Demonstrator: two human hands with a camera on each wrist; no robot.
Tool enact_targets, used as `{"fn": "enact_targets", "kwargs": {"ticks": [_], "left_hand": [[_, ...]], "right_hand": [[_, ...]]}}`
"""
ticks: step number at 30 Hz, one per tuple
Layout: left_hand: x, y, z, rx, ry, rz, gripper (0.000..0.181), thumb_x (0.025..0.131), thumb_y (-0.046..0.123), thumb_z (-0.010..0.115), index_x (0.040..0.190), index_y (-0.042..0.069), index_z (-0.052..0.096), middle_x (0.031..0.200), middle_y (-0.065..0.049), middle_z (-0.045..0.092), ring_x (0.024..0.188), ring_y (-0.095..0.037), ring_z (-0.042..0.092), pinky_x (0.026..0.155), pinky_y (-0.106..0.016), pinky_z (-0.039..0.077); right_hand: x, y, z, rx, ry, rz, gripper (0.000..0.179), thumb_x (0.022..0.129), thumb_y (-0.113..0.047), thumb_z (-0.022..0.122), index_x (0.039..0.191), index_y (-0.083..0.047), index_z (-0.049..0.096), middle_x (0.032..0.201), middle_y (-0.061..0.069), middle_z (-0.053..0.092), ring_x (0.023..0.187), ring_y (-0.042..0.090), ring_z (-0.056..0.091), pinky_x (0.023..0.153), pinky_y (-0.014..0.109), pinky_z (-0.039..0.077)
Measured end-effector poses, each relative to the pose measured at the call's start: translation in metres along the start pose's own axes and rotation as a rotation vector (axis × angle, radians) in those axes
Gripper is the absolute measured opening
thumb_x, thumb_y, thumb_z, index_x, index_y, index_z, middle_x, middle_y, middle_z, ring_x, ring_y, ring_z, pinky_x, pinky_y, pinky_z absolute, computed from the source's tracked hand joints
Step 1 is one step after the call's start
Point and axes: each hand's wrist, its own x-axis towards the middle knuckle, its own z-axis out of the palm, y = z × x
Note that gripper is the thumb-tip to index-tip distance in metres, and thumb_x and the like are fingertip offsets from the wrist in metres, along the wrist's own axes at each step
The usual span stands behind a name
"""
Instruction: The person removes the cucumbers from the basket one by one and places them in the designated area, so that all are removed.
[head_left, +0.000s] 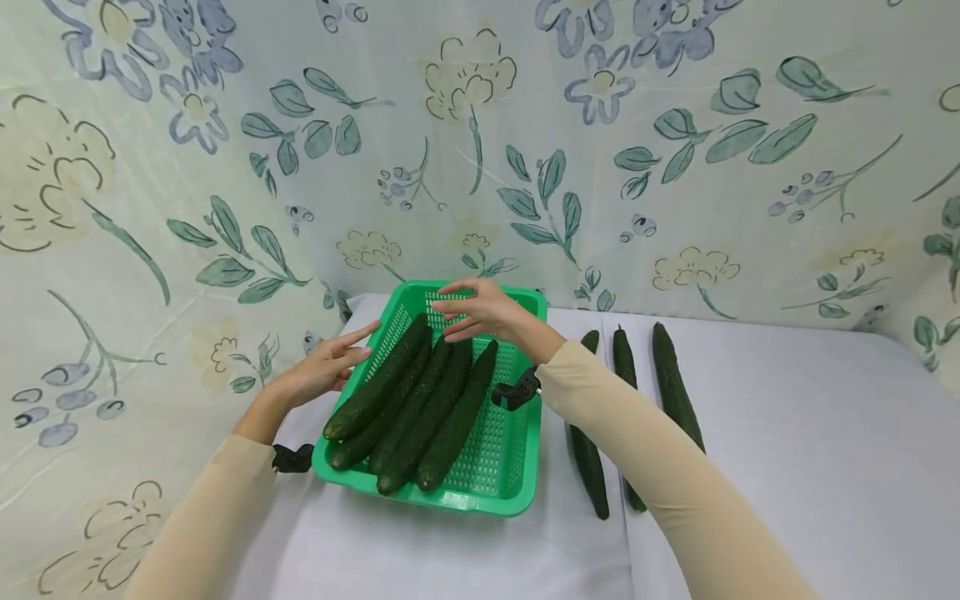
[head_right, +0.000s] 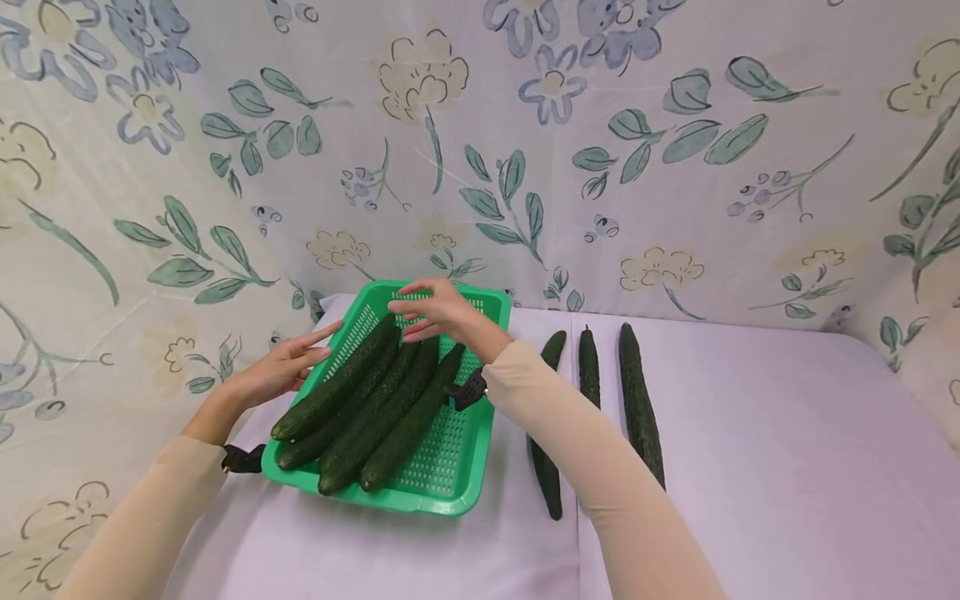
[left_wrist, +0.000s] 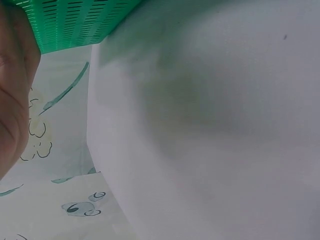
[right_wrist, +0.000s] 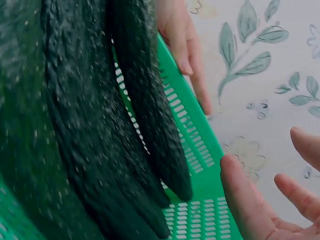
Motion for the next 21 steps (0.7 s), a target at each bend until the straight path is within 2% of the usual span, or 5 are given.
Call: {"fn": "enact_targets", "kwargs": {"ticks": [5,9,14,21], "left_hand": [[0.000,0.001,0.000,-0.017,-0.009,-0.003,0.057,0.109,0.027,0.046,0.161,0.029,0.023,0.066,-0.001,0.037,0.049,-0.014,0.027,0.052,-0.026,0.039],[0.000,0.001,0.002,-0.026,-0.014,-0.009,0.057,0.109,0.027,0.045,0.161,0.029,0.022,0.067,-0.001,0.039,0.049,-0.014,0.028,0.052,-0.026,0.040],[0.000,0.003,0.002,-0.010,-0.004,-0.006,0.057,0.109,0.027,0.045,0.161,0.028,0.022,0.061,-0.001,0.032,0.048,-0.014,0.026,0.050,-0.027,0.037],[0.000,0.003,0.002,-0.028,-0.017,-0.002,0.057,0.109,0.026,0.044,0.161,0.027,0.021,0.069,-0.002,0.041,0.049,-0.014,0.029,0.051,-0.026,0.039]], "right_hand": [[0.007,0.008,0.012,-0.002,0.011,0.048,0.053,0.097,-0.013,0.067,0.146,-0.005,0.047,0.125,0.026,0.057,0.115,0.052,0.056,0.085,0.049,0.055],[0.009,0.018,0.014,-0.032,0.029,0.091,0.054,0.096,-0.014,0.070,0.145,-0.005,0.049,0.126,0.028,0.056,0.115,0.050,0.057,0.083,0.048,0.055],[0.011,0.030,0.013,-0.052,0.060,0.137,0.055,0.095,-0.016,0.071,0.145,-0.005,0.049,0.135,0.032,0.050,0.114,0.050,0.058,0.080,0.046,0.056],[0.011,0.039,0.014,-0.064,0.080,0.154,0.056,0.094,-0.015,0.073,0.144,-0.003,0.050,0.135,0.033,0.050,0.112,0.049,0.060,0.078,0.046,0.057]]}}
